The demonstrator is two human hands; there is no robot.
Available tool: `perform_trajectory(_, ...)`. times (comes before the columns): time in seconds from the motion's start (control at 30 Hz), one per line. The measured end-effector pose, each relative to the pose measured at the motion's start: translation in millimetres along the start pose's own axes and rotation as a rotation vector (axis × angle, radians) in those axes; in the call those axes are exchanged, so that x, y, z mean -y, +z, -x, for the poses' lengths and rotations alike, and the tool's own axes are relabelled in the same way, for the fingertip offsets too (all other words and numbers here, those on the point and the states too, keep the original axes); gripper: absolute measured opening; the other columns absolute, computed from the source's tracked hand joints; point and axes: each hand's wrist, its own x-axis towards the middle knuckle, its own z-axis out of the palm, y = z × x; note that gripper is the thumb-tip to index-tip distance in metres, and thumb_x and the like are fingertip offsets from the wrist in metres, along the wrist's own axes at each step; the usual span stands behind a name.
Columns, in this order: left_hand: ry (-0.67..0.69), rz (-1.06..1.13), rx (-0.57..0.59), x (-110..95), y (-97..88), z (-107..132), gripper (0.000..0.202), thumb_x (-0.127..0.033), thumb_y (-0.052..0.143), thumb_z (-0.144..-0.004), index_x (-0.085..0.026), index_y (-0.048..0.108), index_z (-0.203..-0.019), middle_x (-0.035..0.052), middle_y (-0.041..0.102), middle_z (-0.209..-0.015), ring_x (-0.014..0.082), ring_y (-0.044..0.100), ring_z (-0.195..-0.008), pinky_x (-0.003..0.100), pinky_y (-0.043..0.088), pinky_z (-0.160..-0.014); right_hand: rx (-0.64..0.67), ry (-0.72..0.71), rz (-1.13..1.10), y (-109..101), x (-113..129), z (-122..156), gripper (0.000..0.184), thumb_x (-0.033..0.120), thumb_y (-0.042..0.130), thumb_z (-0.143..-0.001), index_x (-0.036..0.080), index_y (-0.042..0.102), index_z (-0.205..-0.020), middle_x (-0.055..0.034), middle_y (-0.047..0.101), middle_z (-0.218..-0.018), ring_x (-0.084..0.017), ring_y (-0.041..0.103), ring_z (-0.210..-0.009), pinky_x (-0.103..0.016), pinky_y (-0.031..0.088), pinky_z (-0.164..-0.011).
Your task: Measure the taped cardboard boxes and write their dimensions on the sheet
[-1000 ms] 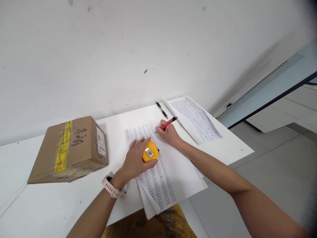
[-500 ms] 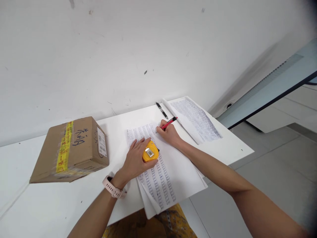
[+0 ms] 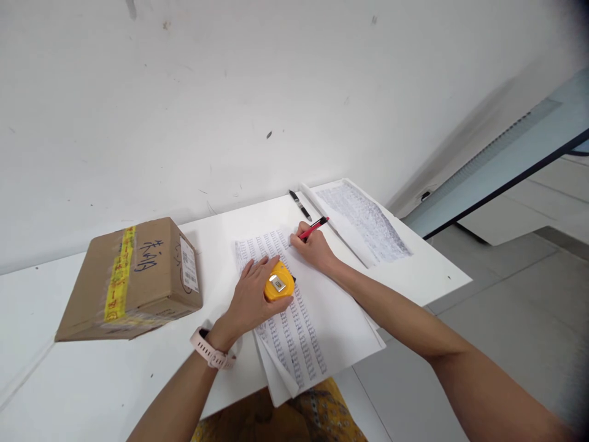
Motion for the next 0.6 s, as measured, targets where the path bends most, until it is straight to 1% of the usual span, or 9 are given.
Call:
perform_trajectory(0.27,0.0,-0.008,0.005,1.1,0.7,0.3,0.076,-0.043,0.066,-0.081,-0.023,0.034,-0.148,0.0089,0.051,-0.15,0.027,0.037,-0.145,0.05,0.017,-0.123,0.005,0.005,-0.004,-0.5,0.4,0.5,0.024,0.027,0.055,-0.076,0.024,0.035,-0.062,0.0055,0.039,-0.055,-0.013,0.037,-0.054,-0.028,0.028,-0.054)
perform_trajectory(0.43,-0.007,-0.002,0.014,-0.5,-0.5,-0.3,0.078,-0.043,0.066,-0.08,-0.021,0.035,-0.148,0.0104,0.05,-0.15,0.0271,0.036,-0.145,0.049,0.016,-0.123,0.001,0.024,0.011,0.3,0.6,1.0,0.025,0.028,0.055,-0.078,0.024,0.035,-0.062,0.0054,0.039,-0.055,-0.013,0.036,-0.054,-0.029,0.028,-0.054)
perform_trajectory(0.53,-0.013,0.006,0.015,-2.2,-1.7,-0.3,0.077,-0.042,0.066,-0.08,-0.022,0.035,-0.148,0.0099,0.05,-0.15,0.027,0.036,-0.145,0.05,0.016,-0.123,-0.019,-0.032,0.04,-2.4,0.2,0.5,0.026,0.029,0.054,-0.081,0.024,0.035,-0.065,0.0047,0.04,-0.057,-0.014,0.038,-0.055,-0.029,0.03,-0.055)
perform_trajectory(0.6,-0.013,0.012,0.02,-2.4,-1.7,0.5,0.077,-0.042,0.066,-0.08,-0.022,0.036,-0.148,0.0097,0.049,-0.151,0.027,0.036,-0.145,0.049,0.016,-0.123,-0.024,-0.123,0.083,-7.4,0.1,0.3,0.022,0.031,0.054,-0.085,0.024,0.039,-0.07,0.003,0.046,-0.062,-0.015,0.043,-0.059,-0.03,0.034,-0.059)
